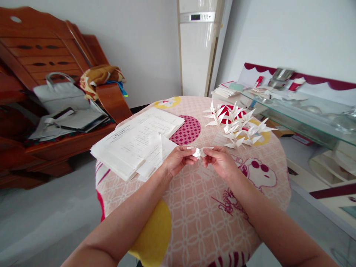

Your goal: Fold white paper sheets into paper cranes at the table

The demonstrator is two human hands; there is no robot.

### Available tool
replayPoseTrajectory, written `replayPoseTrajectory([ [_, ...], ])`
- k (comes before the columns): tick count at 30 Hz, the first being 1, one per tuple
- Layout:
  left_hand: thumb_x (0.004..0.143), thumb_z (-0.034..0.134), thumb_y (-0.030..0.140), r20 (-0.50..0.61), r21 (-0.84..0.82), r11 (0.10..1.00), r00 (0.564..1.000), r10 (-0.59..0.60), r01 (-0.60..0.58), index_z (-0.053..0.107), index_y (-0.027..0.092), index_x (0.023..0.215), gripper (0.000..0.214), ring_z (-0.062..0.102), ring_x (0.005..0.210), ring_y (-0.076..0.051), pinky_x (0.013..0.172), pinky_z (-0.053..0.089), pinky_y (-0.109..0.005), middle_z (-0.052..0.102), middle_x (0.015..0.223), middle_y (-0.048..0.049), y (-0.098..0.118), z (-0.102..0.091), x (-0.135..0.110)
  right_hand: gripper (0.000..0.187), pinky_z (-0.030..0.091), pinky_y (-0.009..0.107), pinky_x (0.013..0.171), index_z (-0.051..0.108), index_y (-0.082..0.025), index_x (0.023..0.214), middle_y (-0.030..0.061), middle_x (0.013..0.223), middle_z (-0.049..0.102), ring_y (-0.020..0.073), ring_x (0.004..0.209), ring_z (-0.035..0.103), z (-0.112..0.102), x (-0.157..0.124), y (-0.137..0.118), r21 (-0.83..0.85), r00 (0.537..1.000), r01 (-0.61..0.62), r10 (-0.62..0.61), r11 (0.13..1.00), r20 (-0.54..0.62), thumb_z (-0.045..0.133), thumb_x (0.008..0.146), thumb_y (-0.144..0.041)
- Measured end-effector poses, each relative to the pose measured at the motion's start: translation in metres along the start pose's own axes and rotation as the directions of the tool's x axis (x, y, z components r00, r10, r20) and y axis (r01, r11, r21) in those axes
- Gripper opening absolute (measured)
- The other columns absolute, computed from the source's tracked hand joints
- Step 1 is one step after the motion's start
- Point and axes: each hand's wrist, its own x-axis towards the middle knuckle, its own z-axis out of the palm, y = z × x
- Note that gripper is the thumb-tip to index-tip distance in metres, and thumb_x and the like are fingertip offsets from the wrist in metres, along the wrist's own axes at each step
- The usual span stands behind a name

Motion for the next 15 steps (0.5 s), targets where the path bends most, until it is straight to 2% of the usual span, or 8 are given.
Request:
replayPoseTrajectory([
  [9, 0.072, 0.082, 0.027, -0.102, -0.132, 0.987, 0.992, 0.078, -0.091, 0.074, 0.011, 0.081, 0.02, 0.066, 0.057, -0.01, 0.055, 0.054, -0.016, 0.074, 0.072, -0.0052, -0.009, 0.006, 0.002, 0.017, 0.053, 0.025, 0.054, 0.073, -0.019, 0.07, 0.0005, 0.064, 0.071, 0.0131, 0.056, 0.063, 0.005, 0.003, 0.008, 0.113, 0.991, 0.091, -0.079, 0.989, -0.106, 0.082, 0.069, -0.034],
  [15, 0.075, 0.08, 0.027, -0.118, -0.21, 0.969, 0.987, 0.107, -0.131, 0.073, 0.013, 0.082, 0.017, 0.067, 0.064, -0.009, 0.062, 0.054, -0.017, 0.075, 0.076, -0.0029, -0.015, 0.012, 0.003, 0.016, 0.055, 0.028, 0.06, 0.074, -0.021, 0.072, 0.0008, 0.066, 0.072, 0.0141, 0.058, 0.064, 0.008, 0.004, 0.013, 0.128, 0.987, 0.115, -0.098, 0.985, -0.127, 0.079, 0.072, -0.036],
])
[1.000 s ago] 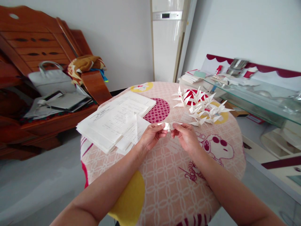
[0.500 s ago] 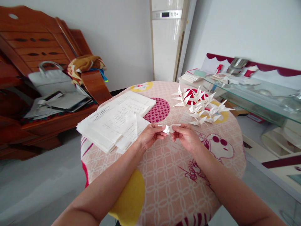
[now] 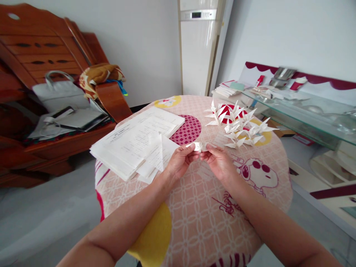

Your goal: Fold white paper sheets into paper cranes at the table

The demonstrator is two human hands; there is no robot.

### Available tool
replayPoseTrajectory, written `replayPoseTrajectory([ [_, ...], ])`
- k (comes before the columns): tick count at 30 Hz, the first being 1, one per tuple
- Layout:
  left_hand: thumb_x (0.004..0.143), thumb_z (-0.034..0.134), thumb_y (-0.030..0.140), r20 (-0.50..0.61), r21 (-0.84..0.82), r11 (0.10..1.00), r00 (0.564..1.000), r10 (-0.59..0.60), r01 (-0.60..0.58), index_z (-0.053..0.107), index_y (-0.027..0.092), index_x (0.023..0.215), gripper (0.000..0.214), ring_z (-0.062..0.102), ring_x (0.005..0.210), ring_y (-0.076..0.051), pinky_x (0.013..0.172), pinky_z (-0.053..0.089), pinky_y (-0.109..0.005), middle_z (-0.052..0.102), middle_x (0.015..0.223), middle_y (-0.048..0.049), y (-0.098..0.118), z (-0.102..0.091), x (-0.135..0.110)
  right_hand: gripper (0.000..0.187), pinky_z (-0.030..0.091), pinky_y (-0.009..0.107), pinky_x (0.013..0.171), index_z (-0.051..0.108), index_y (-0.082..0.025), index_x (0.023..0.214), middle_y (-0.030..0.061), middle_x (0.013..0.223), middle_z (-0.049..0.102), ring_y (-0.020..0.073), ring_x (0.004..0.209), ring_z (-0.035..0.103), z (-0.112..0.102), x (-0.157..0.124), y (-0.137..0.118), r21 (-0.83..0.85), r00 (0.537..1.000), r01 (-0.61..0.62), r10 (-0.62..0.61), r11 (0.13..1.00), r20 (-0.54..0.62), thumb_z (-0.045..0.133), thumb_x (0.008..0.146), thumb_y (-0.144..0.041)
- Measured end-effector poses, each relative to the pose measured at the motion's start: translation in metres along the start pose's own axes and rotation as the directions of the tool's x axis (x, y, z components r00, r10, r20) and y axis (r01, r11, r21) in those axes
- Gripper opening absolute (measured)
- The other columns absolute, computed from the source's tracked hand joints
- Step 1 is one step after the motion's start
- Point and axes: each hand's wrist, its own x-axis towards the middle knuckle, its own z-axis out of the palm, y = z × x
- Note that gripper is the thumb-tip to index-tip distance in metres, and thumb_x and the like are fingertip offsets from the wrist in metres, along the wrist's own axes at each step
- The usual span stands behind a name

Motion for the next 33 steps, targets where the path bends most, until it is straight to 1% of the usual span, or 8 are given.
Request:
replayPoseTrajectory([
  [6, 0.073, 0.081, 0.028, 0.004, -0.087, 0.995, 0.999, 0.044, -0.044, 0.072, 0.013, 0.082, 0.019, 0.064, 0.065, -0.008, 0.062, 0.052, -0.017, 0.072, 0.076, -0.0008, -0.005, 0.004, -0.001, 0.012, 0.056, 0.026, 0.062, 0.074, -0.021, 0.073, 0.0002, 0.069, 0.073, 0.0138, 0.063, 0.066, 0.001, 0.0, 0.003, 0.074, 1.0, 0.005, -0.004, 0.997, -0.013, 0.078, 0.074, -0.032],
  [13, 0.077, 0.078, 0.027, 0.012, -0.123, 0.991, 0.999, 0.048, -0.046, 0.071, 0.013, 0.08, 0.016, 0.061, 0.061, -0.006, 0.061, 0.05, -0.015, 0.071, 0.073, -0.0002, -0.008, 0.005, 0.001, 0.013, 0.059, 0.03, 0.066, 0.073, -0.021, 0.073, 0.0009, 0.07, 0.073, 0.0158, 0.064, 0.067, 0.001, 0.0, 0.005, 0.051, 0.999, 0.026, -0.025, 0.998, -0.027, 0.077, 0.075, -0.033],
  [19, 0.077, 0.078, 0.021, -0.015, -0.203, 0.978, 0.999, 0.048, -0.05, 0.072, 0.012, 0.081, 0.012, 0.064, 0.063, -0.006, 0.061, 0.053, -0.013, 0.072, 0.075, -0.0001, -0.009, 0.008, -0.001, 0.009, 0.059, 0.025, 0.065, 0.074, -0.021, 0.072, 0.0002, 0.069, 0.074, 0.0137, 0.064, 0.068, 0.001, 0.001, 0.004, 0.146, 1.0, 0.009, -0.008, 0.989, -0.01, 0.079, 0.074, -0.029],
  [25, 0.077, 0.077, 0.017, -0.034, -0.246, 0.967, 0.998, 0.053, -0.06, 0.072, 0.011, 0.08, 0.008, 0.065, 0.062, -0.006, 0.061, 0.054, -0.013, 0.073, 0.074, -0.0008, -0.01, 0.013, -0.002, 0.01, 0.058, 0.022, 0.064, 0.075, -0.018, 0.072, 0.0014, 0.069, 0.075, 0.0123, 0.063, 0.069, 0.001, 0.002, 0.005, 0.2, 1.0, 0.008, -0.009, 0.98, 0.002, 0.08, 0.075, -0.026],
  [29, 0.077, 0.078, 0.02, -0.048, -0.21, 0.976, 0.998, 0.049, -0.058, 0.072, 0.012, 0.08, 0.011, 0.065, 0.061, -0.006, 0.06, 0.054, -0.013, 0.073, 0.073, -0.0006, -0.009, 0.011, -0.002, 0.01, 0.058, 0.021, 0.062, 0.076, -0.017, 0.072, 0.0018, 0.068, 0.075, 0.0121, 0.062, 0.069, 0.002, 0.002, 0.004, 0.194, 1.0, 0.01, -0.012, 0.981, 0.012, 0.079, 0.075, -0.026],
  [33, 0.071, 0.083, 0.028, 0.013, -0.053, 0.997, 0.998, 0.062, -0.061, 0.074, 0.011, 0.079, 0.021, 0.064, 0.06, -0.009, 0.056, 0.051, -0.016, 0.074, 0.072, -0.0036, -0.003, 0.006, -0.003, 0.012, 0.056, 0.021, 0.055, 0.075, -0.016, 0.07, 0.0023, 0.064, 0.074, 0.0119, 0.055, 0.066, -0.001, 0.0, -0.001, 0.12, 0.999, -0.027, 0.022, 0.992, 0.042, 0.079, 0.074, -0.027],
])
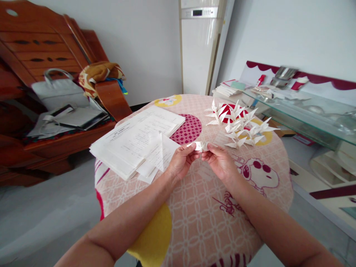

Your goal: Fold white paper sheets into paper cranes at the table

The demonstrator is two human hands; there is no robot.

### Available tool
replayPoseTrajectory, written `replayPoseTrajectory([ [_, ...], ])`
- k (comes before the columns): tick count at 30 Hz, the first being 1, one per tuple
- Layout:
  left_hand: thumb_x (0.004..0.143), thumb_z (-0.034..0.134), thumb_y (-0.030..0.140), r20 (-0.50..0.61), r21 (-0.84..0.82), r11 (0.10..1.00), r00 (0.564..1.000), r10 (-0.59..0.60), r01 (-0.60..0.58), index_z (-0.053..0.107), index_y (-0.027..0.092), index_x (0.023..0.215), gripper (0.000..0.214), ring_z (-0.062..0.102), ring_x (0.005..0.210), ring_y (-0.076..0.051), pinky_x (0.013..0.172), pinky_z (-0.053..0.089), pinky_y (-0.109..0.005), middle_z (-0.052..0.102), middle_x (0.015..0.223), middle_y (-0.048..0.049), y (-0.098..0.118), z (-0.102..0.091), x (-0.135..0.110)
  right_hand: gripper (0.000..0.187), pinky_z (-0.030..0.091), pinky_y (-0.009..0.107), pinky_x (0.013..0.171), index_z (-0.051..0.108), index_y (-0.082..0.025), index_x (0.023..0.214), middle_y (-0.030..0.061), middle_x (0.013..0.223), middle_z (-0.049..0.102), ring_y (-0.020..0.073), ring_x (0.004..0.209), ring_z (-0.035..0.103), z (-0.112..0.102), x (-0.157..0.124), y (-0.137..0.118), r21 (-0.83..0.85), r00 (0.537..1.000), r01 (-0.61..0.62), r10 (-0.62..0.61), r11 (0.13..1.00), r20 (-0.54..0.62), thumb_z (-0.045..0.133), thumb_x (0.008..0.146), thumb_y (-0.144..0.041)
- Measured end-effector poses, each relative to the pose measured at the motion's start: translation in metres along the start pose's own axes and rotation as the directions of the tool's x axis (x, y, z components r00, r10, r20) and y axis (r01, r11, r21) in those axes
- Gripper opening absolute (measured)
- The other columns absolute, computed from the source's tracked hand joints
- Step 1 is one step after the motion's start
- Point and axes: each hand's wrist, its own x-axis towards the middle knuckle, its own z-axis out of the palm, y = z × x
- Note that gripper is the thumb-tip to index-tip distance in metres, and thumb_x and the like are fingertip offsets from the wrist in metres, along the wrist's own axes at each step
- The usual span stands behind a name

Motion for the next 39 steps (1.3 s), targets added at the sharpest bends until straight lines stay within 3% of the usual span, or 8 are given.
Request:
replayPoseTrajectory([
  [7, 0.066, 0.085, 0.033, -0.014, 0.206, 0.979, 1.0, -0.013, 0.016, 0.073, 0.009, 0.073, 0.028, 0.06, 0.051, -0.009, 0.047, 0.045, -0.017, 0.071, 0.064, -0.0049, 0.013, -0.003, -0.003, 0.014, 0.054, 0.022, 0.045, 0.074, -0.014, 0.07, 0.0023, 0.058, 0.07, 0.0128, 0.047, 0.063, -0.01, -0.001, -0.007, -0.044, 0.992, -0.115, 0.117, 0.992, 0.048, 0.077, 0.074, -0.027],
  [21, 0.073, 0.074, 0.02, 0.005, 0.214, 0.962, 0.984, -0.177, 0.172, 0.071, 0.009, 0.069, 0.013, 0.061, 0.047, -0.009, 0.042, 0.045, -0.015, 0.07, 0.061, -0.0064, 0.021, -0.006, -0.002, 0.018, 0.049, 0.02, 0.038, 0.071, -0.014, 0.064, 0.0021, 0.055, 0.07, 0.0126, 0.04, 0.062, -0.007, -0.004, -0.015, -0.072, 0.962, -0.236, 0.244, 0.969, 0.122, 0.077, 0.073, -0.028],
  [29, 0.079, 0.07, 0.014, 0.007, 0.148, 0.969, 0.979, -0.203, 0.199, 0.07, 0.009, 0.07, 0.011, 0.061, 0.047, -0.008, 0.04, 0.045, -0.014, 0.07, 0.063, -0.0051, 0.021, -0.005, -0.002, 0.021, 0.051, 0.019, 0.039, 0.072, -0.014, 0.063, 0.0014, 0.055, 0.07, 0.012, 0.041, 0.062, -0.003, -0.006, -0.014, -0.057, 0.963, -0.222, 0.228, 0.973, 0.141, 0.08, 0.072, -0.031],
  [39, 0.084, 0.069, 0.019, 0.029, 0.019, 0.992, 0.992, -0.123, 0.123, 0.07, 0.011, 0.079, 0.01, 0.064, 0.055, -0.009, 0.049, 0.05, -0.014, 0.069, 0.064, -0.0033, 0.011, -0.004, -0.001, 0.013, 0.06, 0.023, 0.056, 0.074, -0.017, 0.073, 0.0021, 0.066, 0.075, 0.0141, 0.057, 0.07, 0.002, -0.007, -0.006, 0.052, 0.991, -0.094, 0.089, 0.994, 0.095, 0.078, 0.077, -0.029],
])
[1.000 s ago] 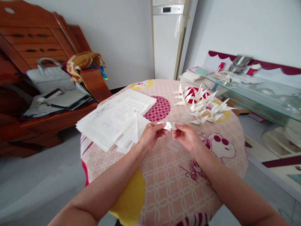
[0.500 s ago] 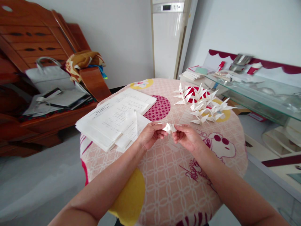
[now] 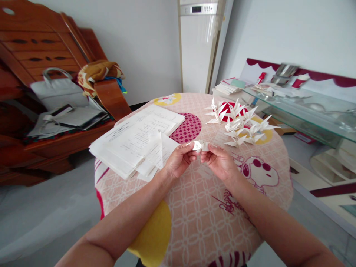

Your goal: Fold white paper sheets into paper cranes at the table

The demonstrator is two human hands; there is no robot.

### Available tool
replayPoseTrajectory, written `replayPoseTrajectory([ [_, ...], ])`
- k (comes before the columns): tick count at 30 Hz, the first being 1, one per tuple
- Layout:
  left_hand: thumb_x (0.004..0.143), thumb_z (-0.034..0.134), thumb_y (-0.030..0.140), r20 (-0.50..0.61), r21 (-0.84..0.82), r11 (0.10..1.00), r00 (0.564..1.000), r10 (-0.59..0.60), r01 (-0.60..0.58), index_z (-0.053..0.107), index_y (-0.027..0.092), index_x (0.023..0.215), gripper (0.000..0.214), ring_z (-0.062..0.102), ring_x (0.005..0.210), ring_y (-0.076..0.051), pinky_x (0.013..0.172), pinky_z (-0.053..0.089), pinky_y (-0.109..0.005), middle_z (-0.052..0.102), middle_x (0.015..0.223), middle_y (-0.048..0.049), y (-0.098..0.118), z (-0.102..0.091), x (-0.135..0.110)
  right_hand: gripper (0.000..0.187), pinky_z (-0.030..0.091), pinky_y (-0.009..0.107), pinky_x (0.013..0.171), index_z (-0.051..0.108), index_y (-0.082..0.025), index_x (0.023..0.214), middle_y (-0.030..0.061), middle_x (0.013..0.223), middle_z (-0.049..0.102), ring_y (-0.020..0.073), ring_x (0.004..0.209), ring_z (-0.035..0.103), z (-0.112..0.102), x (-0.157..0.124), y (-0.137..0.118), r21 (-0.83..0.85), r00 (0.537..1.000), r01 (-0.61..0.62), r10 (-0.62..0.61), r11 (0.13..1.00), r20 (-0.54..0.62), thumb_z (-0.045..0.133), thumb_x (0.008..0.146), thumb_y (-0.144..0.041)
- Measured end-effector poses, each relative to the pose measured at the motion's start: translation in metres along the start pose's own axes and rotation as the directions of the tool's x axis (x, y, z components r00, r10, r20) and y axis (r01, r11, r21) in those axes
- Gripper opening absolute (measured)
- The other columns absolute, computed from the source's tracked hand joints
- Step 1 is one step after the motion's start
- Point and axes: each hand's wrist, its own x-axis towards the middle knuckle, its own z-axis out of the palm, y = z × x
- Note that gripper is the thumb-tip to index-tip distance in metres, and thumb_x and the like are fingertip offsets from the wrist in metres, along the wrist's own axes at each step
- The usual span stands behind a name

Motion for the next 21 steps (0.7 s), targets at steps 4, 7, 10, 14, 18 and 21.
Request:
replayPoseTrajectory([
  [4, 0.081, 0.074, 0.024, 0.021, -0.009, 1.0, 1.0, 0.019, -0.019, 0.07, 0.011, 0.078, 0.014, 0.065, 0.055, -0.009, 0.05, 0.05, -0.014, 0.07, 0.065, -0.0033, -0.003, -0.001, 0.002, 0.013, 0.06, 0.023, 0.057, 0.074, -0.018, 0.074, 0.0022, 0.067, 0.075, 0.0144, 0.058, 0.07, 0.0009, 0.0003, 0.0004, -0.016, 1.0, -0.003, 0.003, 1.0, -0.016, 0.075, 0.08, -0.029],
  [7, 0.079, 0.076, 0.026, 0.052, -0.008, 1.0, 0.998, 0.031, -0.03, 0.07, 0.011, 0.078, 0.016, 0.064, 0.056, -0.009, 0.05, 0.05, -0.014, 0.07, 0.065, -0.0034, -0.0031, -0.0012, 0.0018, 0.014, 0.06, 0.023, 0.055, 0.074, -0.017, 0.073, 0.0026, 0.066, 0.075, 0.0143, 0.057, 0.07, 0.0012, 0.0003, 0.0001, -0.012, 1.0, -0.01, 0.01, 1.0, -0.003, 0.076, 0.079, -0.03],
  [10, 0.075, 0.08, 0.03, 0.091, 0.002, 0.998, 0.994, 0.062, -0.063, 0.071, 0.011, 0.075, 0.021, 0.063, 0.054, -0.008, 0.049, 0.049, -0.014, 0.069, 0.062, -0.0022, -0.0026, -0.0001, 0.0005, 0.016, 0.059, 0.023, 0.054, 0.073, -0.017, 0.071, 0.0028, 0.066, 0.074, 0.0144, 0.057, 0.069, 0.0016, 0.0, -0.0006, -0.012, 1.0, -0.016, 0.016, 1.0, 0.013, 0.077, 0.078, -0.031],
  [14, 0.072, 0.083, 0.036, 0.105, 0.025, 0.995, 0.99, 0.089, -0.092, 0.07, 0.011, 0.073, 0.028, 0.061, 0.053, -0.007, 0.049, 0.048, -0.014, 0.067, 0.061, -0.0011, -0.0038, 0.0023, -0.0015, 0.017, 0.058, 0.023, 0.053, 0.072, -0.017, 0.071, 0.0027, 0.065, 0.074, 0.0144, 0.057, 0.07, 0.0028, -0.0007, -0.0011, -0.007, 1.0, -0.019, 0.019, 1.0, 0.015, 0.076, 0.08, -0.031],
  [18, 0.072, 0.083, 0.037, 0.107, 0.022, 0.996, 0.99, 0.088, -0.091, 0.069, 0.012, 0.072, 0.028, 0.06, 0.054, -0.007, 0.05, 0.048, -0.014, 0.067, 0.063, -0.0013, -0.0065, 0.0028, -0.0014, 0.018, 0.058, 0.023, 0.053, 0.071, -0.017, 0.069, 0.0026, 0.066, 0.074, 0.0141, 0.057, 0.069, 0.0023, -0.0002, -0.0006, -0.011, 1.0, -0.021, 0.021, 1.0, 0.021, 0.076, 0.08, -0.031],
  [21, 0.072, 0.083, 0.035, 0.101, 0.019, 0.998, 0.993, 0.061, -0.063, 0.07, 0.011, 0.076, 0.027, 0.063, 0.056, -0.008, 0.05, 0.05, -0.014, 0.069, 0.066, -0.0022, -0.0062, 0.0009, 0.0006, 0.019, 0.058, 0.024, 0.052, 0.071, -0.017, 0.069, 0.0028, 0.064, 0.073, 0.0143, 0.055, 0.068, -0.0015, 0.0028, -0.0005, -0.01, 0.999, -0.03, 0.03, 0.999, 0.027, 0.076, 0.08, -0.032],
])
